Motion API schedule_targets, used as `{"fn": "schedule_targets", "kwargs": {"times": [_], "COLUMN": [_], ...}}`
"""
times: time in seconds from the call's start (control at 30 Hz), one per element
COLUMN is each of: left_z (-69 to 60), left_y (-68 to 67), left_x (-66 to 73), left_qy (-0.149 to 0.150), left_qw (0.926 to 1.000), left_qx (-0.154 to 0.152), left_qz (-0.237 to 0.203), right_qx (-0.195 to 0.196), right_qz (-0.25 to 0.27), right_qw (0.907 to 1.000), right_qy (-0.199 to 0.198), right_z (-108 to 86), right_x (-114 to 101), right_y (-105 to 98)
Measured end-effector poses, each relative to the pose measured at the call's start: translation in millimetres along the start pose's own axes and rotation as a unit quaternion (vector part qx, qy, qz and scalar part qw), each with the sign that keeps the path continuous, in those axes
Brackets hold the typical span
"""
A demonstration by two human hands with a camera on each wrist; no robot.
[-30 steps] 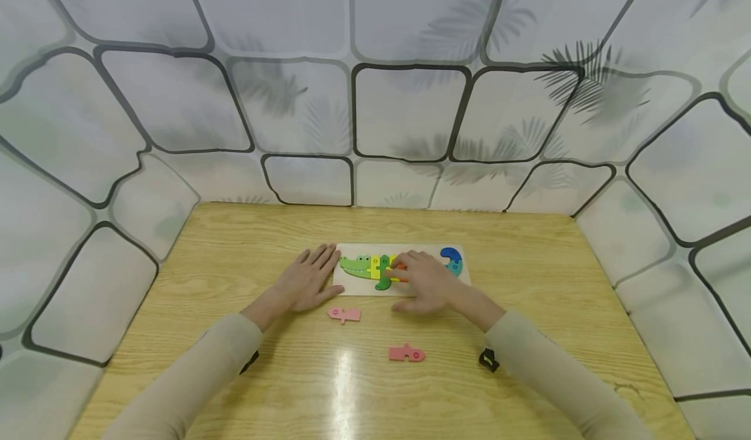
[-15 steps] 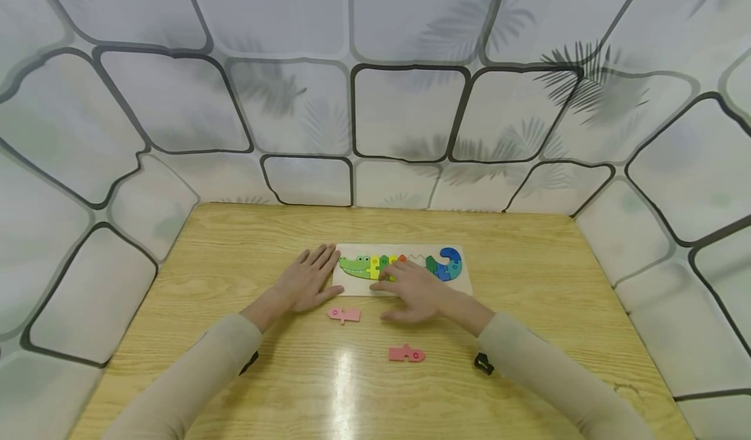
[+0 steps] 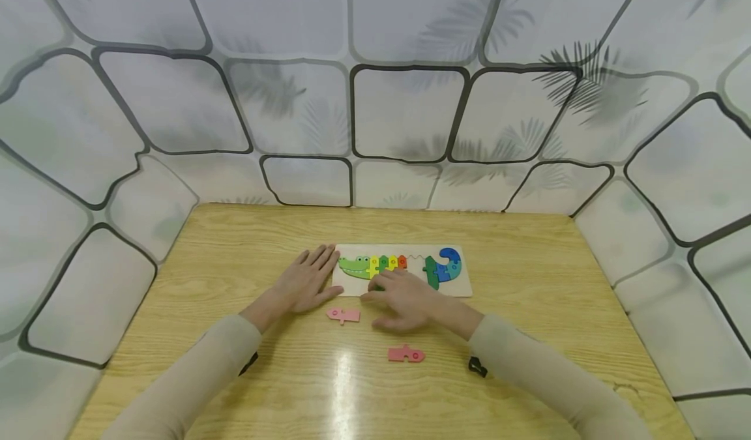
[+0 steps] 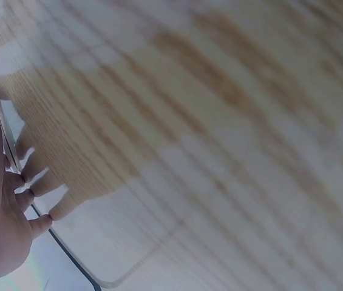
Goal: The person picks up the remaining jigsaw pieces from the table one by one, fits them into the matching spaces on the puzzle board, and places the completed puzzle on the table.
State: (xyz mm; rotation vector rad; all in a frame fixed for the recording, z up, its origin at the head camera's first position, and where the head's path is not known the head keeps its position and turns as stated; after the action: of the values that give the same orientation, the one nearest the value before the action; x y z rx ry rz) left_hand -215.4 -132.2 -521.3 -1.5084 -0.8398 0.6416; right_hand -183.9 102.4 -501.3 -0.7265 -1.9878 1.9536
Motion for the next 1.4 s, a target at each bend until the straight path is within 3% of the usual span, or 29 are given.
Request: {"fn": "schedule_targets", "kwargs": {"times": [0.57, 1.4], "left_z": [-0.4, -0.4], "left_y": [2.0, -0.7], "left_x": [-2.0, 0.3], "left_qy": [-0.002, 0.002], "left_qw": [1.0000, 1.0000], "left_qx": [-0.004, 0.000], "left_qz": [0.008, 0.000], "right_qx": [-0.013, -0.025], "right_qz": [-0.038, -0.064], "right_qw": [0.9976, 0.9950], "right_qy": [-0.056, -0.073], "right_z": [13.9, 29.9], "right_x": [-15, -25], "right_y": [5, 6]}}
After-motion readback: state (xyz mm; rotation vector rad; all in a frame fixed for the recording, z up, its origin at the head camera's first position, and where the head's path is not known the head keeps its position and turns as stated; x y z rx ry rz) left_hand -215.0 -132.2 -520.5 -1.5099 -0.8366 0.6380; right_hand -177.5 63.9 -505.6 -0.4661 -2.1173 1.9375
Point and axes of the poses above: each hand's wrist, its own z-axis towards the middle knuckle, its own y-axis out of the palm, x = y × z, the point moved 4 cm from there along z, towards the middle knuckle, and after that the axes turned 1 degree about z, right-handed, at the moved point
